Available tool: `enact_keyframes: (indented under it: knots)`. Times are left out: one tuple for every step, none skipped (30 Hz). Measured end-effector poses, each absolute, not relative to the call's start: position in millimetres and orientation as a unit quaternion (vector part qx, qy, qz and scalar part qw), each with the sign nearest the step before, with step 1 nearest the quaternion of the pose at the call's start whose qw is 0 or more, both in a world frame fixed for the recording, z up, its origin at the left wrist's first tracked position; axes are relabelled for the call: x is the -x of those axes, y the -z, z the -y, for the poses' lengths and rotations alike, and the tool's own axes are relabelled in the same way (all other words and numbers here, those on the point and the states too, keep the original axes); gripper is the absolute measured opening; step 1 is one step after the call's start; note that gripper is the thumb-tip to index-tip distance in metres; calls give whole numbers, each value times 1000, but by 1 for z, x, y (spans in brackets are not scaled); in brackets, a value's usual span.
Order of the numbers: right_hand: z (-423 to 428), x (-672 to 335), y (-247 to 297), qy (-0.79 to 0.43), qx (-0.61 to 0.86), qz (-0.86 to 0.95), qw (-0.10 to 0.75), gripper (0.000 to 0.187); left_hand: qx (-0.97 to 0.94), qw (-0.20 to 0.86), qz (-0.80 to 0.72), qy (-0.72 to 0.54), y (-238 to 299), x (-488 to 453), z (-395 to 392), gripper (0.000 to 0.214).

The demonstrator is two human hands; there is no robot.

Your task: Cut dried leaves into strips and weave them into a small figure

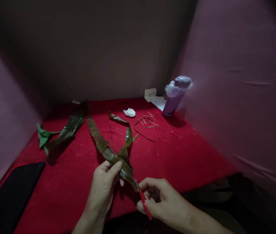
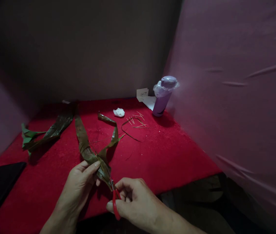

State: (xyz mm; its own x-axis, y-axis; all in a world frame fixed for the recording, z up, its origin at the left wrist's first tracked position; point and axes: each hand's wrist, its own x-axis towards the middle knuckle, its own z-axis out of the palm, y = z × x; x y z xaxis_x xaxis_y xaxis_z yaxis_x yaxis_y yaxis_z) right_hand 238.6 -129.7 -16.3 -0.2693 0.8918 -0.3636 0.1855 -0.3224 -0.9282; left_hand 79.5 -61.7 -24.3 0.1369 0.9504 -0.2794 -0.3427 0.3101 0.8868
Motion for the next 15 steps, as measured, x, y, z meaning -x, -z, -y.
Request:
enact_keyframes:
  knots:
    - [130,-238,15,-613,536,504,288,13,-340,673,-450,-479,24,-79,62,18]
    - [131,-237,14,-612,539,500,290,13,-342,672,-451,-477,24,-79,62,18]
    - [132,-236,13,-613,541,495,292,14,-344,673,-452,-474,24,-79,63,18]
    - [132,-235,12,-616,542,489,296,14,-347,674,-452,-470,24,-79,63,18]
    - [133,-234,11,-622,540,483,298,14,-350,674,-454,-466,24,-79,63,18]
    - [134,-234,10,-629,538,474,301,14,-354,674,-455,-461,24,-79,63,19]
    - [135,-233,10,-636,535,466,303,15,-358,675,-456,-456,24,-80,63,19]
    - [136,-233,11,-644,531,458,305,15,-362,677,-455,-451,24,-80,63,19]
    - [137,-233,11,-652,527,450,307,15,-367,679,-454,-446,25,-80,63,19]
    - [138,-233,13,-659,523,443,310,15,-372,681,-452,-440,25,-81,62,19]
    - [139,-233,15,-663,521,437,313,14,-376,683,-450,-434,25,-81,62,19]
    - [141,-233,17,-665,520,432,317,13,-381,685,-449,-429,26,-81,62,19]
    - [142,-233,20,-666,520,429,320,12,-385,686,-450,-423,26,-81,62,19]
    - [144,-233,23,-666,520,426,324,12,-387,686,-451,-419,26,-82,62,19]
    - [145,-233,25,-666,520,424,326,12,-390,686,-451,-416,25,-82,62,19]
